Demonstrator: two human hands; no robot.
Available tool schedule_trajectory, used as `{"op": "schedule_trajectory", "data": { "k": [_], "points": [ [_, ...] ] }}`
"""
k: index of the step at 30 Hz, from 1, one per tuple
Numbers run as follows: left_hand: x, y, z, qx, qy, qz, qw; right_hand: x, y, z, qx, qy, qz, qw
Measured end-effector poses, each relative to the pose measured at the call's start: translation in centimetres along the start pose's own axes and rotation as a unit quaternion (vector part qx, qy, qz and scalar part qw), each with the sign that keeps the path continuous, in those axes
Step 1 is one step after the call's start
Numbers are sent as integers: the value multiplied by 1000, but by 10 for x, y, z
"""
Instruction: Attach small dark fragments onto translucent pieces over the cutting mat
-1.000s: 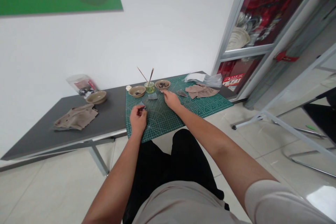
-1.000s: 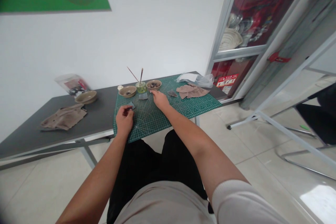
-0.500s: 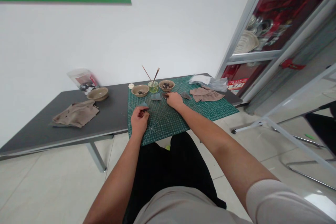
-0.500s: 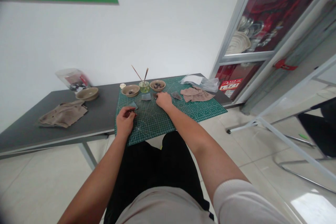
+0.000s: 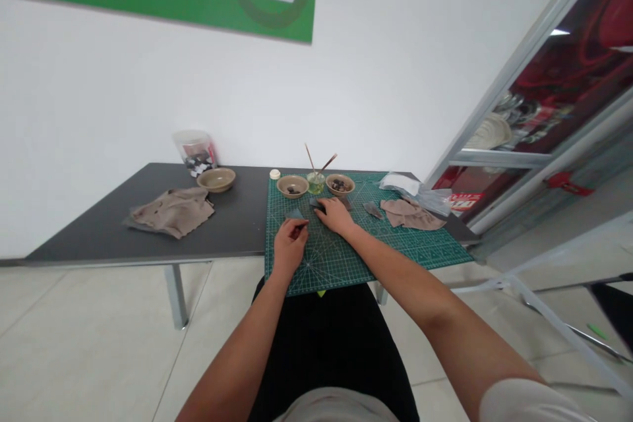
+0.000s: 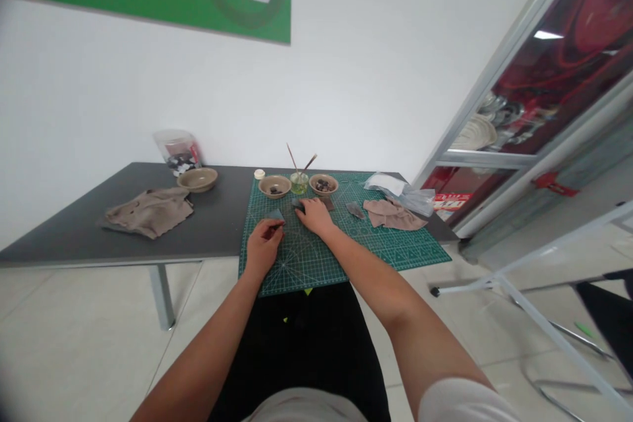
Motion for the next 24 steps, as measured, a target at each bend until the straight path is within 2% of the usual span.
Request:
{"op": "schedule_trajectory", "data": {
  "k": [4, 7, 10, 13, 19, 24],
  "points": [
    [-2, -2, -2, -22, 11, 3, 1000, -2, 2, 0, -14, -11, 27, 999],
    [-3, -4, -6, -63, 50, 19, 997, -14, 12, -5, 21, -23, 91, 995],
    [-3, -6, -12, -104, 95, 27, 990, -35, 22, -10, 92, -118, 162, 975],
    [-2, -8, -13, -143, 121, 18, 982, -55, 25, -15, 167, -203, 198, 944],
    [1, -9, -7, -176, 140, 1, 974, -69, 20, -20, 378, -239, 161, 880],
    [4, -9, -3, -142, 120, 5, 982, -70, 22, -15, 443, -248, 131, 852]
  ]
}}
Point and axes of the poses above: each hand's wrist, its own x-axis towards the middle knuckle, its own y-axis out of the back of the hand, z = x × y, the point moved 2 cm from there along x, towards the middle knuckle, and after that the axes turned 12 degrees about z, right-handed, at the moved point
